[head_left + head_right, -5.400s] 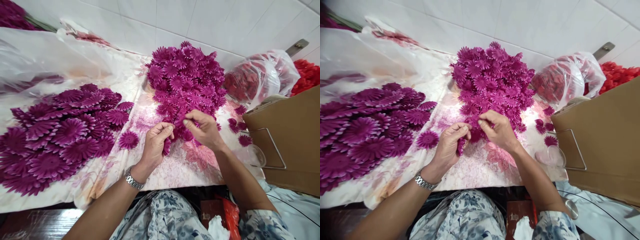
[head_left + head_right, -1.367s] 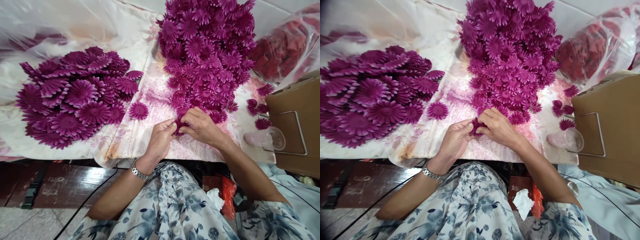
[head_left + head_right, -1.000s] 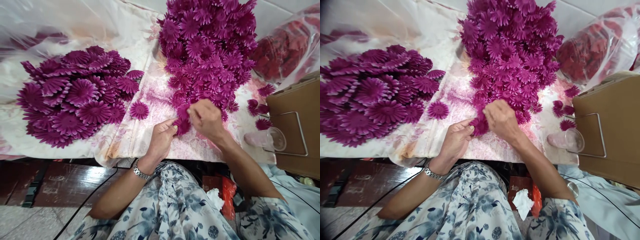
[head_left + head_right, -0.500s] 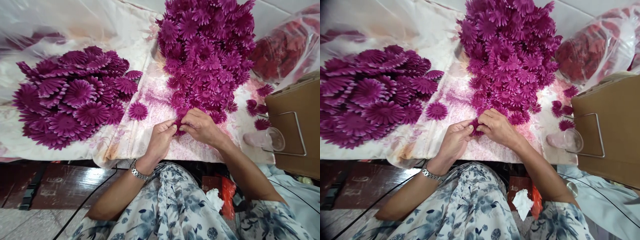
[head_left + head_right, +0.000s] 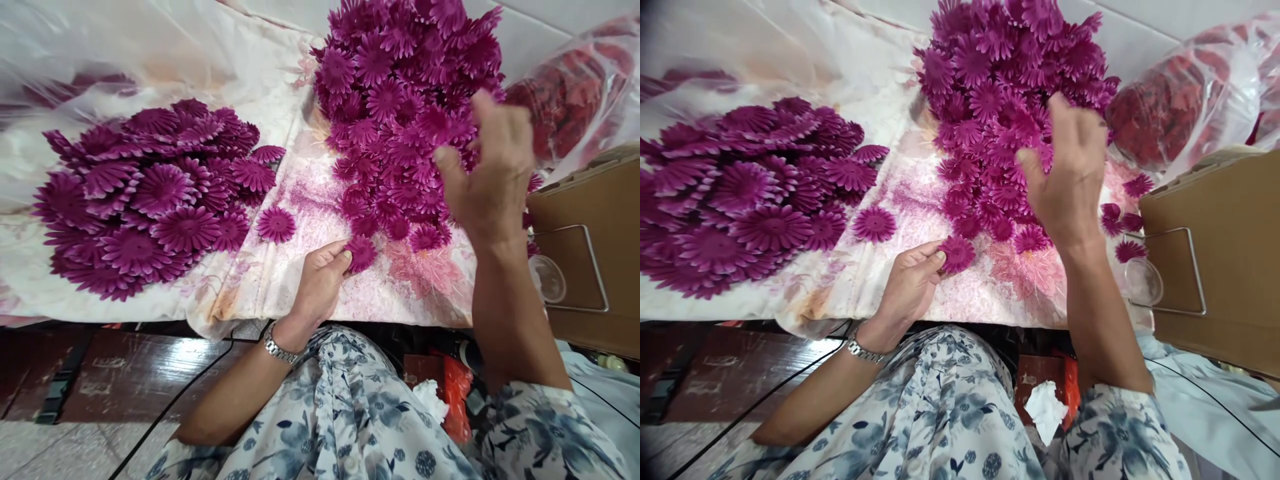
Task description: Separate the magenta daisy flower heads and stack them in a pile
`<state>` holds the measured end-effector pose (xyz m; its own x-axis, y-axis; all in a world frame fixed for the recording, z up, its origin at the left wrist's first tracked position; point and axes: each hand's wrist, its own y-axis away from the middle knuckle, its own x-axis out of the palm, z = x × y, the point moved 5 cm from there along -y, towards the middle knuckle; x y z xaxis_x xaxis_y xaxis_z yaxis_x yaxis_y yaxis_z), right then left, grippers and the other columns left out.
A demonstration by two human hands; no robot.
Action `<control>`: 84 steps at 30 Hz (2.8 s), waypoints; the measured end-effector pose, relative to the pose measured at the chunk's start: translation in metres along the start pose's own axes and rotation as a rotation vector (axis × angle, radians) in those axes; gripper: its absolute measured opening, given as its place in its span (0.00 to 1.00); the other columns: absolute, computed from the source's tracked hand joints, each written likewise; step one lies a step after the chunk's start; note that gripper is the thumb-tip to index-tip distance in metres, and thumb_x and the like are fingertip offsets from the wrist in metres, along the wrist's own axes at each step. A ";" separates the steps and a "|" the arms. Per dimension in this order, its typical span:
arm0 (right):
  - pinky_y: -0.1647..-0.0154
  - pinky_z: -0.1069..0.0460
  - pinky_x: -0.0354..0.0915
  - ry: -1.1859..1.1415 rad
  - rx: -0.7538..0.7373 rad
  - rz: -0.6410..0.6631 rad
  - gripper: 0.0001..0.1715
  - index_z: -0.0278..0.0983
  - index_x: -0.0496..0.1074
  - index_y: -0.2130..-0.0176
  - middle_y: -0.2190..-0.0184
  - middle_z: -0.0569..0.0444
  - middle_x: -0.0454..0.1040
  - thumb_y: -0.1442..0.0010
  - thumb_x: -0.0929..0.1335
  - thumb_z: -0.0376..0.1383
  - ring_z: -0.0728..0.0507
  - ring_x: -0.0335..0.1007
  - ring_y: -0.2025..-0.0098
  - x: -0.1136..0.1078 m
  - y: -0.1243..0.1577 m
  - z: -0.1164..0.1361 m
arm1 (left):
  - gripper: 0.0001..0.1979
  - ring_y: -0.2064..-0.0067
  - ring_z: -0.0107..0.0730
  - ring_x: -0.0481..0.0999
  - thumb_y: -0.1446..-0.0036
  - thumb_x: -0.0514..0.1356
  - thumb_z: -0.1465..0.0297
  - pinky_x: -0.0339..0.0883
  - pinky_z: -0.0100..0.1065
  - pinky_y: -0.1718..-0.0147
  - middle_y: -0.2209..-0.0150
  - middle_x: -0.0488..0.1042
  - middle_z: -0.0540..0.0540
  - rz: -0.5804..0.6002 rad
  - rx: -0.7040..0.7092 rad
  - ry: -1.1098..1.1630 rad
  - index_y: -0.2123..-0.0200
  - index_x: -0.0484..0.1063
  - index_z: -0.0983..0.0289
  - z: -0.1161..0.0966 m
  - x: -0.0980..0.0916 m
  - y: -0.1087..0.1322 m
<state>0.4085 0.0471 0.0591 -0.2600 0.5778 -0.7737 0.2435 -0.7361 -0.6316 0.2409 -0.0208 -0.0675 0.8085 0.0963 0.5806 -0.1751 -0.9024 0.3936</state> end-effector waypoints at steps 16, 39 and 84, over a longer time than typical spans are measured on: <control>0.71 0.49 0.60 -0.149 -0.144 0.000 0.16 0.39 0.64 0.77 0.79 0.54 0.64 0.38 0.59 0.31 0.46 0.60 0.73 0.027 0.027 0.036 | 0.04 0.75 0.22 0.65 0.56 0.62 0.72 0.59 0.27 0.73 0.79 0.71 0.49 0.021 0.077 -0.078 0.75 0.76 0.67 0.003 0.000 -0.001; 0.66 0.55 0.65 -0.655 0.024 0.549 0.11 0.36 0.72 0.59 0.66 0.53 0.77 0.43 0.67 0.37 0.49 0.71 0.67 0.035 0.047 0.041 | 0.07 0.77 0.22 0.61 0.50 0.59 0.71 0.59 0.27 0.72 0.79 0.69 0.48 0.007 0.147 -0.178 0.70 0.78 0.64 0.005 -0.005 -0.002; 0.79 0.58 0.56 -1.144 0.691 0.207 0.05 0.36 0.72 0.74 0.81 0.62 0.67 0.51 0.71 0.36 0.55 0.59 0.80 0.031 0.071 0.014 | 0.15 0.83 0.22 0.68 0.48 0.56 0.72 0.60 0.24 0.84 0.82 0.70 0.46 -0.002 0.154 -0.290 0.58 0.77 0.62 0.004 -0.001 0.005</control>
<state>0.4044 0.0079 -0.0086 -0.9844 0.0695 -0.1615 -0.0549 -0.9941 -0.0932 0.2414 -0.0275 -0.0695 0.9391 -0.0054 0.3436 -0.1040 -0.9575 0.2692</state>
